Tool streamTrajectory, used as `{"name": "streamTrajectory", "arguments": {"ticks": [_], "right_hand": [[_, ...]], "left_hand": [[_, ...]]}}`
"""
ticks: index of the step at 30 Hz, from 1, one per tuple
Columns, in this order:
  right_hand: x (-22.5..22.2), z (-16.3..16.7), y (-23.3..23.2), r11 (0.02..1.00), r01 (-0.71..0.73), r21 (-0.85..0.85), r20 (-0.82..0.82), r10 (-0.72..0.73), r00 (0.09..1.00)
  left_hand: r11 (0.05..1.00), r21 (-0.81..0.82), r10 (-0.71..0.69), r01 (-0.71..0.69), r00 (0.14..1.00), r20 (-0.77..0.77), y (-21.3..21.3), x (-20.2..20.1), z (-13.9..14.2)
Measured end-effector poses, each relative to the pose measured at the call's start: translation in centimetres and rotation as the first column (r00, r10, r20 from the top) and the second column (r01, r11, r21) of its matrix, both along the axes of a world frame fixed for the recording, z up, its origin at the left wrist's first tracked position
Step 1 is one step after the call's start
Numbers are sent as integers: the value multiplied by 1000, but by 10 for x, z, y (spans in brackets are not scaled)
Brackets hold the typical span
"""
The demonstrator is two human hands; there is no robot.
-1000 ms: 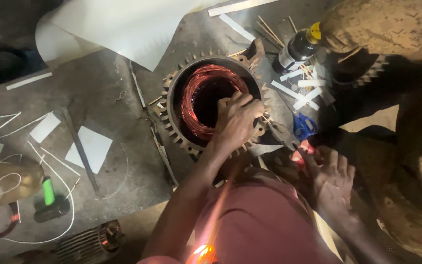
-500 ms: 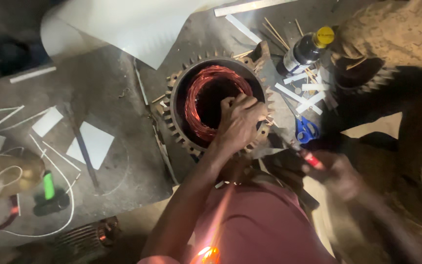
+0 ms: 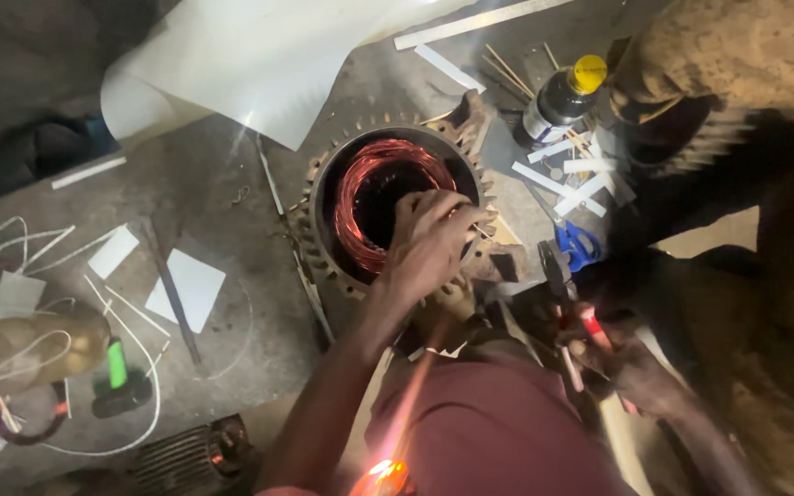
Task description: The person winds copper wire into the slots of a motor stator, using pliers and scissors to adjust and trim the wire. They repeatedly insert and secure the wire within the stator slots while another person works nearby.
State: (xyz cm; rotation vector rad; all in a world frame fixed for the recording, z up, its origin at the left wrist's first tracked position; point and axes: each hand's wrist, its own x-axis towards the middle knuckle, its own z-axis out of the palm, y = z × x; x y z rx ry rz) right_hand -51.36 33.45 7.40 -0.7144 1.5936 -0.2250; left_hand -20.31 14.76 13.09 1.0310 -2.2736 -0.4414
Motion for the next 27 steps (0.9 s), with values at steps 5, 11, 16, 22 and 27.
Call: {"name": "streamTrajectory", "arguments": {"ticks": [5,11,16,22,27], "right_hand": [[58,16,16,931,227,-284,229,-164,960],[97,32,28,911,298,-284,142,-267,953],[116,41,29,890,315,-330,235,-246,940],[136,56,16,690,-90,-718,-266,-153,952],[155,57,-11,660,-507,-554,-766,-165,621]], "left_hand": [[977,-210,47,-17,989,138,15,-3,4],[916,-371,135,-153,988,-73,15,-4,-6],[962,-62,242,-267,932,-269,14,-1,0],[989,-24,129,-144,941,-313,14,14,8],[997,17,77,-76,942,-327,12,25,3]]}}
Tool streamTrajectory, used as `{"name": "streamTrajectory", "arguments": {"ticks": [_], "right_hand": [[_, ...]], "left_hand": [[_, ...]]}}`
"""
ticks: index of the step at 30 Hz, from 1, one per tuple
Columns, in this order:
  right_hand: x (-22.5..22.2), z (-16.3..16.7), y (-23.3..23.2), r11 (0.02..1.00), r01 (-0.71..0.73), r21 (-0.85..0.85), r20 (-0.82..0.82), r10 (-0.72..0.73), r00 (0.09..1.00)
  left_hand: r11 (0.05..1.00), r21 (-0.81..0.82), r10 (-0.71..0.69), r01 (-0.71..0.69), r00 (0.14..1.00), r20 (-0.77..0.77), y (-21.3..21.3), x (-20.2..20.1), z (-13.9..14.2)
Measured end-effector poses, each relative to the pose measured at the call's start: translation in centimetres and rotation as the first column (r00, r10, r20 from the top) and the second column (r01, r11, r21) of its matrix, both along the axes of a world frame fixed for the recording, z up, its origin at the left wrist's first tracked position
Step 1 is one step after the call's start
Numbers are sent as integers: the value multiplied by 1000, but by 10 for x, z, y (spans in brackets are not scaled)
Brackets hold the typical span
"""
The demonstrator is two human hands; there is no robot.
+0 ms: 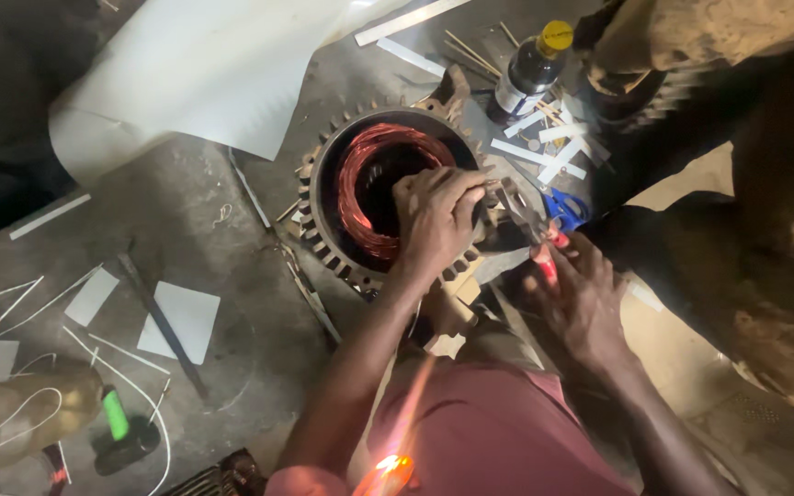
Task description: The person winds copper wire into the slots of a motor stator, using pliers and scissors to adjust and trim the wire. They repeatedly insert and secure the wire within the stator slots while another person works nearby.
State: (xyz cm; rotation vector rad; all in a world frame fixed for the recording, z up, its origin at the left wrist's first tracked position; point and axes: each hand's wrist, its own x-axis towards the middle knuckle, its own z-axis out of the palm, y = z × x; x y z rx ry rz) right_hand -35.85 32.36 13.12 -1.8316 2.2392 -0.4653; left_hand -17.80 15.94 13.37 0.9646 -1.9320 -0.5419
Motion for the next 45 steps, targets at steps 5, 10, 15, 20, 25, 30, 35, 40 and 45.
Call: {"name": "streamTrajectory", "arguments": {"ticks": [5,10,15,20,25,30,35,40,45], "right_hand": [[22,-3,-19,999,42,-15,-73,-43,996],[38,2,-24,993,105,-59,-39,-108,993],[45,8,-29,992,123,-31,-9,-123,992],[51,7,-32,992,111,-54,26,-110,994],[51,2,-34,993,120,16,14,-121,993],[42,-4,-39,970,243,8,109,-242,964],[28,-12,-44,973,225,54,1,-226,974],[20,-19,-43,957,277,84,-31,-275,961],[10,-15,-46,993,63,104,9,-65,998]], "left_hand": [[993,96,-67,63,997,40,-6,5,-6],[994,68,-89,86,995,45,-11,8,-11],[992,81,-103,98,993,54,-11,9,-14],[989,111,-99,93,994,45,-12,8,-15],[993,85,-87,87,996,-4,-10,9,-12],[995,71,-72,71,997,1,-8,10,-8],[997,65,-46,46,999,-1,-7,9,-9],[998,56,-26,27,999,-20,-6,12,-11],[999,35,-29,30,999,-31,-4,13,-13]]}}
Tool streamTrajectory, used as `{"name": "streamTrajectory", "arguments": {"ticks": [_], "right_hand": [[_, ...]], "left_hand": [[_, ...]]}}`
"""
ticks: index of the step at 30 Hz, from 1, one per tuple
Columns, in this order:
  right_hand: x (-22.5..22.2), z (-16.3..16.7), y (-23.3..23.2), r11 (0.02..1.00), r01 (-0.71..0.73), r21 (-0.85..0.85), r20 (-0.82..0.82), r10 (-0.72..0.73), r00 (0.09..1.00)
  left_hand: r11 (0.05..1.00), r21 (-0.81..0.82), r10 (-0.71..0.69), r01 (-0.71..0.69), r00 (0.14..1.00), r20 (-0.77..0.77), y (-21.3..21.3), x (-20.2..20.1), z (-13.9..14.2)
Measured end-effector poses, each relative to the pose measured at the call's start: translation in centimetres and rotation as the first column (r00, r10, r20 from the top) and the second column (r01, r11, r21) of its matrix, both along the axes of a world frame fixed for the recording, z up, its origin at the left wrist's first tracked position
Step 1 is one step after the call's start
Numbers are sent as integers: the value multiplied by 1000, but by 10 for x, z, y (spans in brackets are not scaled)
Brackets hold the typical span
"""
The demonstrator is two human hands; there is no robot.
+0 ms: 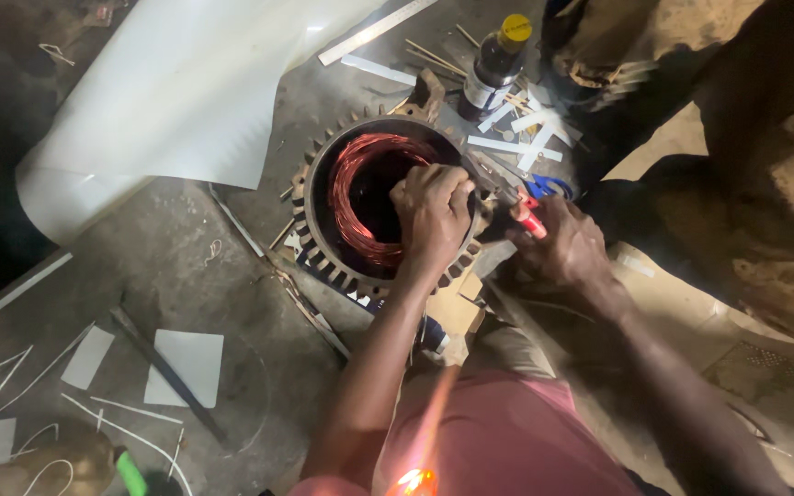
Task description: The person winds copper wire into the slots of a motor stator, using pliers and scissors to adjust and trim the wire. They repeatedly insert and secure the wire within the stator slots while another person works nearby.
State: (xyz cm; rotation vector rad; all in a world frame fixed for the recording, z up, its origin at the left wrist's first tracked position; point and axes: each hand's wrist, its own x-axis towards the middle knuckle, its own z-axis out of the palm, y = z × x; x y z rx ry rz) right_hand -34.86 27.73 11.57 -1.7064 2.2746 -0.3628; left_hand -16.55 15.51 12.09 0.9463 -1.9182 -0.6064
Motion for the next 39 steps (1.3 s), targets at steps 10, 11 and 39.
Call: {"name": "streamTrajectory", "arguments": {"ticks": [10,11,39], "right_hand": [[-1,13,-14,969,145,198,156,-178,972],[-1,11,-11,976,116,187,173,-149,974],[-124,-119,123,954,203,219,870,-286,402]], "left_hand": [[1000,9,-9,9,999,49,0,-3,1],[1000,5,-10,10,998,58,2,-3,3],[999,24,-33,29,986,166,-67,12,56]]}}
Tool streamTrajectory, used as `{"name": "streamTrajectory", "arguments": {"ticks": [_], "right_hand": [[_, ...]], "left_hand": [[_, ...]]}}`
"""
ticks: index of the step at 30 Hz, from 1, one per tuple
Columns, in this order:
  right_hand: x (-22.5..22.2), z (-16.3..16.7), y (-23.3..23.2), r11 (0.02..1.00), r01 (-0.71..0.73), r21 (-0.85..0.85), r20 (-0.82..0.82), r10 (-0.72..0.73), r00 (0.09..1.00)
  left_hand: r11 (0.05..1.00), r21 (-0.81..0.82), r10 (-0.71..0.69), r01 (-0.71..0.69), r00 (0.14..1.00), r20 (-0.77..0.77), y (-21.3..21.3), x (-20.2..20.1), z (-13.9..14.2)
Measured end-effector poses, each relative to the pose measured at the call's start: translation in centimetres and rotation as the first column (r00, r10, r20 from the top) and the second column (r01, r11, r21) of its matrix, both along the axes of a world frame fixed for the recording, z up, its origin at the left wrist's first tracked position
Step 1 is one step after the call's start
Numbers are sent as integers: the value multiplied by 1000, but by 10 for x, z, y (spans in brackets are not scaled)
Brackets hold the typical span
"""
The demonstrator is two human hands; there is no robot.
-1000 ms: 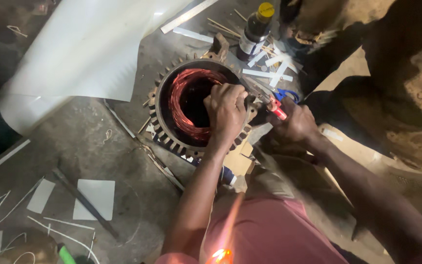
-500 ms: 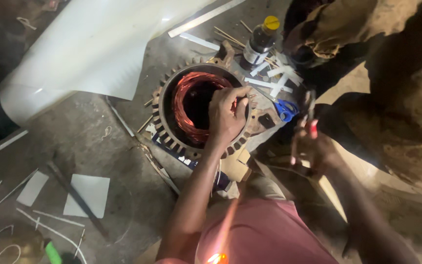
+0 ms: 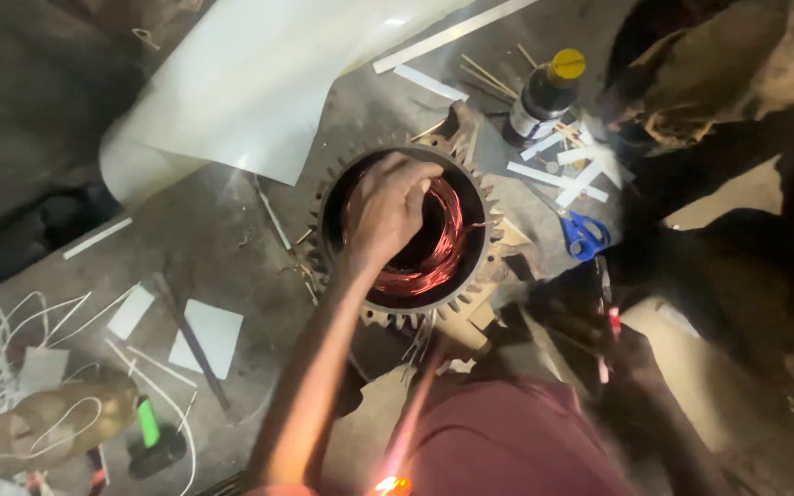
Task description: The person winds copper wire into the slots of a motor stator, using pliers and scissors to adjust and trim the wire. They repeatedly insert and secure the wire within the stator slots while another person works nearby.
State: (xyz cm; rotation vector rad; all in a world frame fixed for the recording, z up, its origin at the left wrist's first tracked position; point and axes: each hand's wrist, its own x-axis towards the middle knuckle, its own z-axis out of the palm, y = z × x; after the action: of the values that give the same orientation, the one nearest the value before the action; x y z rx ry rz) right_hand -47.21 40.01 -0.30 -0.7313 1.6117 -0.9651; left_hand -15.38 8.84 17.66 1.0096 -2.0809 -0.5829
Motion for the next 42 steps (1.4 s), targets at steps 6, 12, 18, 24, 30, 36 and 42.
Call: {"name": "streamTrajectory", "arguments": {"ticks": [6,12,18,24,30,36,42], "right_hand": [[-6,-38,-17,949,-188,252,-492,293,820],[-9,-41,-70,934,-192,-300,-398,61,916],[-16,-28,-125,709,-681,-182,-977,-209,44],[-20,-8,-140,932,-346,-110,-637,201,744],[-16,12,-154,989,-115,-91,-304,82,949],[22,48,-236,947,-140,-289,-272,59,961],[68,73,-317,739,-356,-572,-511,18,859]], "left_hand": [[999,-12,-42,48,952,303,-15,-27,7],[998,-45,52,-43,976,211,-8,-35,4],[987,-155,4,33,973,231,1,-32,0],[971,-236,99,23,864,494,6,-34,1],[969,-233,161,-77,916,368,3,-28,-10],[919,-236,374,-317,889,263,-12,-22,-32],[888,-36,432,-458,805,407,-22,-24,-37]]}}
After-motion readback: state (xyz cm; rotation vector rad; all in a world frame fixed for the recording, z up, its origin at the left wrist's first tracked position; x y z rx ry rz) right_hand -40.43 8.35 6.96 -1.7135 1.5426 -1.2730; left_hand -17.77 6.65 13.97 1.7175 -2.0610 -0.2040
